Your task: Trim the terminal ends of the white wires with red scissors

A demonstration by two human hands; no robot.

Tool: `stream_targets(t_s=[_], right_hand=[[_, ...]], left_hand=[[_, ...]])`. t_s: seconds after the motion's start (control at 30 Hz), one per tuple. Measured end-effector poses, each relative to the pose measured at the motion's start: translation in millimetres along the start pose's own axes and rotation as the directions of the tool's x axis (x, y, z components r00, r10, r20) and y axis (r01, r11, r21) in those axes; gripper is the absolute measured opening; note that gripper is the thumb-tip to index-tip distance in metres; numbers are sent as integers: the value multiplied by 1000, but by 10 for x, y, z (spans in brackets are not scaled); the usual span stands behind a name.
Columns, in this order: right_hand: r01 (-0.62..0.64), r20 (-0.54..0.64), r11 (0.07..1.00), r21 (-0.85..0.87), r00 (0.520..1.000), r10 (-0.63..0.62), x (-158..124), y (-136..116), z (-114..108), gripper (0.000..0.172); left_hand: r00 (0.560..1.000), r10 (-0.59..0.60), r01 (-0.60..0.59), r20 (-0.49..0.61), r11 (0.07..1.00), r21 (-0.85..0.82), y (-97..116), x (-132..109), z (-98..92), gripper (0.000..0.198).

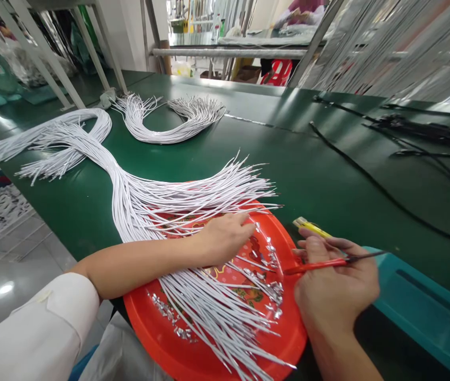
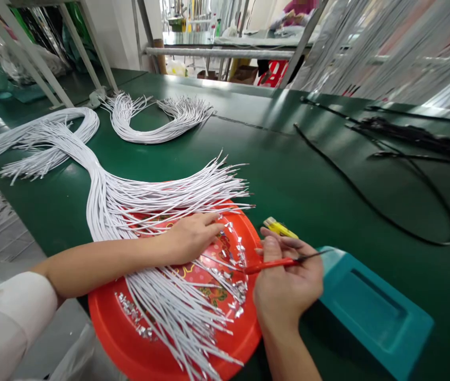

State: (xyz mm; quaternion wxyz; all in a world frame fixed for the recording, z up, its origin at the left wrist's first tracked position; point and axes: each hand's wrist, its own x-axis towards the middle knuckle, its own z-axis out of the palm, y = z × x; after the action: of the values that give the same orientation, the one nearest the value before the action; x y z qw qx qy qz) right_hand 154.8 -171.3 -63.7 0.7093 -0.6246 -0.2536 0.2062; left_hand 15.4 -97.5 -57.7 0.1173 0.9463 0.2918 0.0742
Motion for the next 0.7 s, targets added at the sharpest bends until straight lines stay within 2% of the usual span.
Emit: stream_targets(t_s=[0.1, 0.2, 0.27, 0.37, 0.43, 0.57, 0.7], right_hand=[[5, 4, 1000, -11, 1000, -5, 1, -2, 2, 27], [19, 4, 999, -29, 1000, -18, 7, 5, 0, 27], [20, 0, 1000, -17, 1000, -20, 9, 9, 1, 27], [-10, -1, 1000, 23, 1000, 10, 10, 11, 7, 27], [-19, -3, 999, 42, 1000, 19, 11, 11, 10, 28], [8, -11, 999, 41, 1000, -8, 13, 9, 11, 28], [-4, -6, 999, 42, 1000, 5, 11, 2, 15, 28]], left_hand=[[995, 98, -98, 3, 994, -47, 92, 4, 119, 27], [992, 101, -94, 78, 991, -98, 142, 4, 188, 32], [989, 102, -88, 111, 988, -124, 155, -3, 203, 29], [988, 108, -95, 113, 989, -114, 168, -13, 199, 22], [992, 101, -97, 73, 994, -58, 170, -12, 182, 25], [999, 11, -9, -34, 998, 56, 93, 8, 90, 20], [993, -120, 121, -12, 990, 67, -73, 37, -12, 27]])
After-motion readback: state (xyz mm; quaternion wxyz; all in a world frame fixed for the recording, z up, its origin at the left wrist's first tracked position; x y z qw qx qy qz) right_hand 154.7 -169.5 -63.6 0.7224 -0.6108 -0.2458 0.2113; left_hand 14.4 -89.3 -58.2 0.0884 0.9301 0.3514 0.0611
